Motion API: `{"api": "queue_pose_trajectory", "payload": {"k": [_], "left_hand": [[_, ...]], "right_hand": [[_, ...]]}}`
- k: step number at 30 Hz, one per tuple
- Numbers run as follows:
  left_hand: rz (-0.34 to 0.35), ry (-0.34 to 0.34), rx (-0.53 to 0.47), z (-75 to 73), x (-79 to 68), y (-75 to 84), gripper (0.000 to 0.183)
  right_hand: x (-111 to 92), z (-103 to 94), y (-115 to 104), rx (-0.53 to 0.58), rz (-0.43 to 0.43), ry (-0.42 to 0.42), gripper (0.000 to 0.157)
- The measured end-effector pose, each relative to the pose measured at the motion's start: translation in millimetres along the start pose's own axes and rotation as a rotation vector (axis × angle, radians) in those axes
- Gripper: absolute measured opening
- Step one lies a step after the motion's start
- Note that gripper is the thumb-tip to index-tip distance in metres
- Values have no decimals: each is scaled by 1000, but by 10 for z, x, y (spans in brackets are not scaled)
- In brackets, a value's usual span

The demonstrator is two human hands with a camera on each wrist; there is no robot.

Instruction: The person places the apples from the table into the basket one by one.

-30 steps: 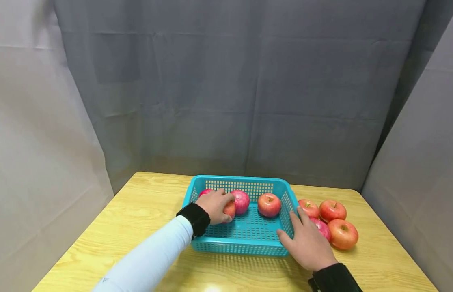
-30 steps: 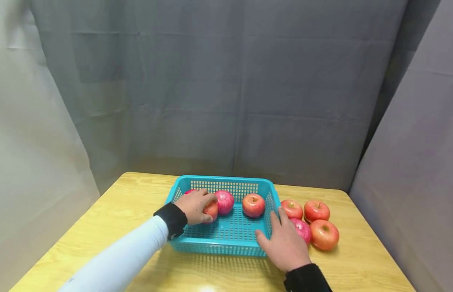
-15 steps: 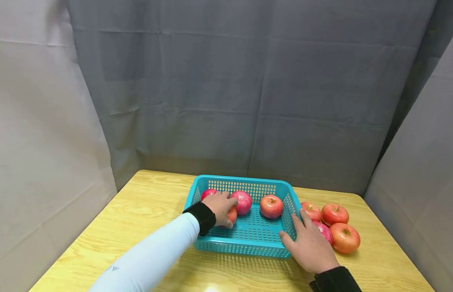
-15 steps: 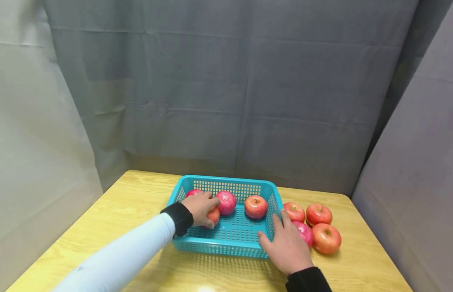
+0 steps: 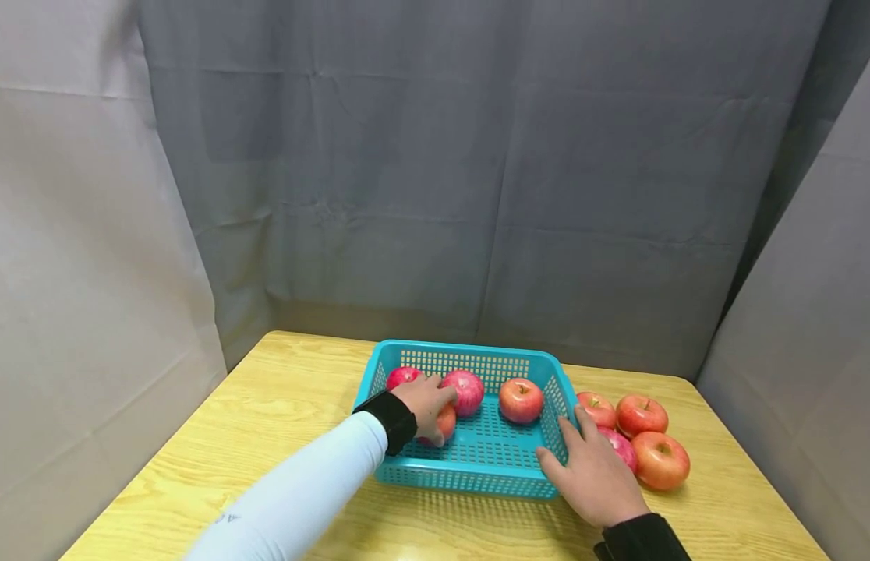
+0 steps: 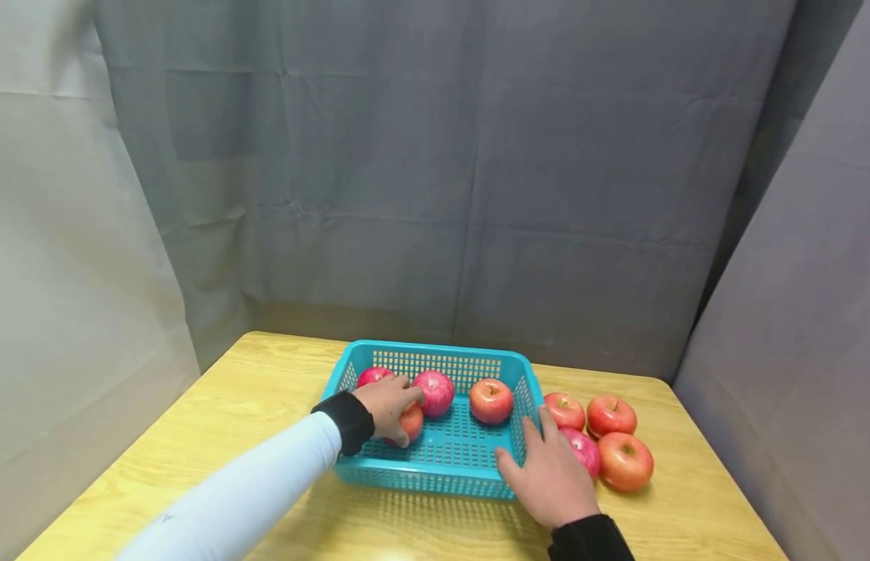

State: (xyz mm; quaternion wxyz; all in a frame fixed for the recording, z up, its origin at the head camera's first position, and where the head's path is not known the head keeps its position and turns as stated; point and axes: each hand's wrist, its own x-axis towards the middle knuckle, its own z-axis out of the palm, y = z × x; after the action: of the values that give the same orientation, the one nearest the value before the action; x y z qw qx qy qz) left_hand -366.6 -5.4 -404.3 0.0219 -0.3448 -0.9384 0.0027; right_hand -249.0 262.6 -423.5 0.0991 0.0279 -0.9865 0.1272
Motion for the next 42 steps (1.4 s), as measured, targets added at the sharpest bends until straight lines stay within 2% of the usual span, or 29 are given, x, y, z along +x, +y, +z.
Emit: {"api": "queue_pose_trajectory", "payload": {"k": [4,8,16,21,24,29,34,38,42], "left_hand": [[-15,16,-86,3,3,-42,66],[-68,76,-186,-1,-5,-92,62],[-154,291,-280,-104,-93,-109,51],[-137,435,-290,-283,-259,-117,45],[-116,493,-273,-420,-379,-138,43],[-109,472,-205,-577,-582,-156,48],[-118,445,-161,-630,-776,-177,54],[-136,400,-139,-547,-925,-226,63],[-176,349,-152,-334,-1067,-281,75]], "right_hand": [[11,-4,4,-6,8,-6,92],[13,-4,2,-6,8,-2,92],[17,30,-13,1,-10,11,91],[17,29,-45,0,-8,2,91],[10,8,-57,0,-13,6,90],[-1,-25,-62,3,-16,4,89],[17,-12,-36,4,-18,4,92],[19,-3,-14,8,-22,18,91],[13,3,-13,8,-26,12,90]]}}
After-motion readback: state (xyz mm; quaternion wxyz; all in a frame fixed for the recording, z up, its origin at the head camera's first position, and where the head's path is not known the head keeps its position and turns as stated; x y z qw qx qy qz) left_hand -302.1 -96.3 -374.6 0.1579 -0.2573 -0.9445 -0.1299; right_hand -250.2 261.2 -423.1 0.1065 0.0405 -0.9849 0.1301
